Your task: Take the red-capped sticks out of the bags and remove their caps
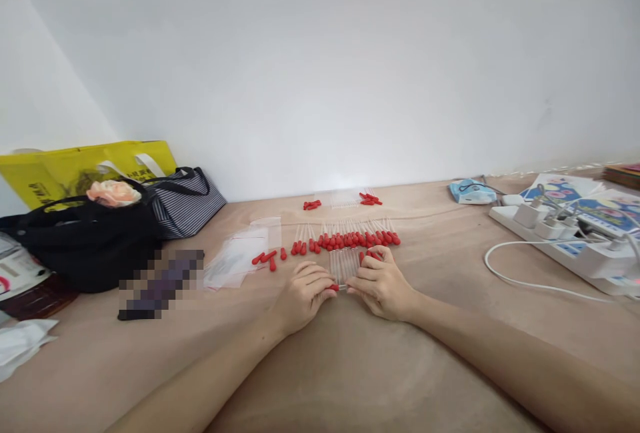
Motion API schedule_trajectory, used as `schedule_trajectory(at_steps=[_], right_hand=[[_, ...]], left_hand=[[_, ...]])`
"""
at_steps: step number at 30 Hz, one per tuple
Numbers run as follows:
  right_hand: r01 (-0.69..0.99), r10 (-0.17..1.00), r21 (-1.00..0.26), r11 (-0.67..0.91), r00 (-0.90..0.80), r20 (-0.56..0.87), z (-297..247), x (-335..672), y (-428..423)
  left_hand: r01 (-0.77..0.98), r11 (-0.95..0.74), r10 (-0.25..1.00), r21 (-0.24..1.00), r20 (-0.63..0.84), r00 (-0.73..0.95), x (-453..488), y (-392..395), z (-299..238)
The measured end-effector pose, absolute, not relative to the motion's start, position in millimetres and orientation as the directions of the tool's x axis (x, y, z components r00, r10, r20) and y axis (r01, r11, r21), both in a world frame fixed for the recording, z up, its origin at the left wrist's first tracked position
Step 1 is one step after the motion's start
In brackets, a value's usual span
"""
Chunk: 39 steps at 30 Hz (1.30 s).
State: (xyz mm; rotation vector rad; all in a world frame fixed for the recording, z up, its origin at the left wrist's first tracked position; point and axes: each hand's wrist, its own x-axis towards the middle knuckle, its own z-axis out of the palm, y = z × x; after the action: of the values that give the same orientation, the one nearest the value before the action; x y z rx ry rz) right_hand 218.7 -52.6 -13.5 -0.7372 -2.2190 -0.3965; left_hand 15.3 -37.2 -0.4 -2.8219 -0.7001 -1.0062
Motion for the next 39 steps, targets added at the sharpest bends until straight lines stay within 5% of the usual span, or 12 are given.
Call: schedule_trajectory(at_steps=[21,30,39], right_hand=[[0.648,0.452,0.008,0.762,-0.541,0.709,-15.1,233.4,-55.5],[0.702,0.497,-0.067,0.709,-0.431,0.753,-18.5,236.8,-52.6],[0.738,0.562,-0.179,0.651,-0.310,0.767,-6.2,213.4,-42.8]], left_hand=[[0.452,-0.886,0.403,0.103,0.654,0.640,-3.4,-42.8,1.5],[0.857,-0.456,0.643,0.240,0.754,0.131,-56.5,-16.0,17.9],[0.922,-0.170,0.877,0.347,0.480,-0.019,-81.8,27.1,17.3]])
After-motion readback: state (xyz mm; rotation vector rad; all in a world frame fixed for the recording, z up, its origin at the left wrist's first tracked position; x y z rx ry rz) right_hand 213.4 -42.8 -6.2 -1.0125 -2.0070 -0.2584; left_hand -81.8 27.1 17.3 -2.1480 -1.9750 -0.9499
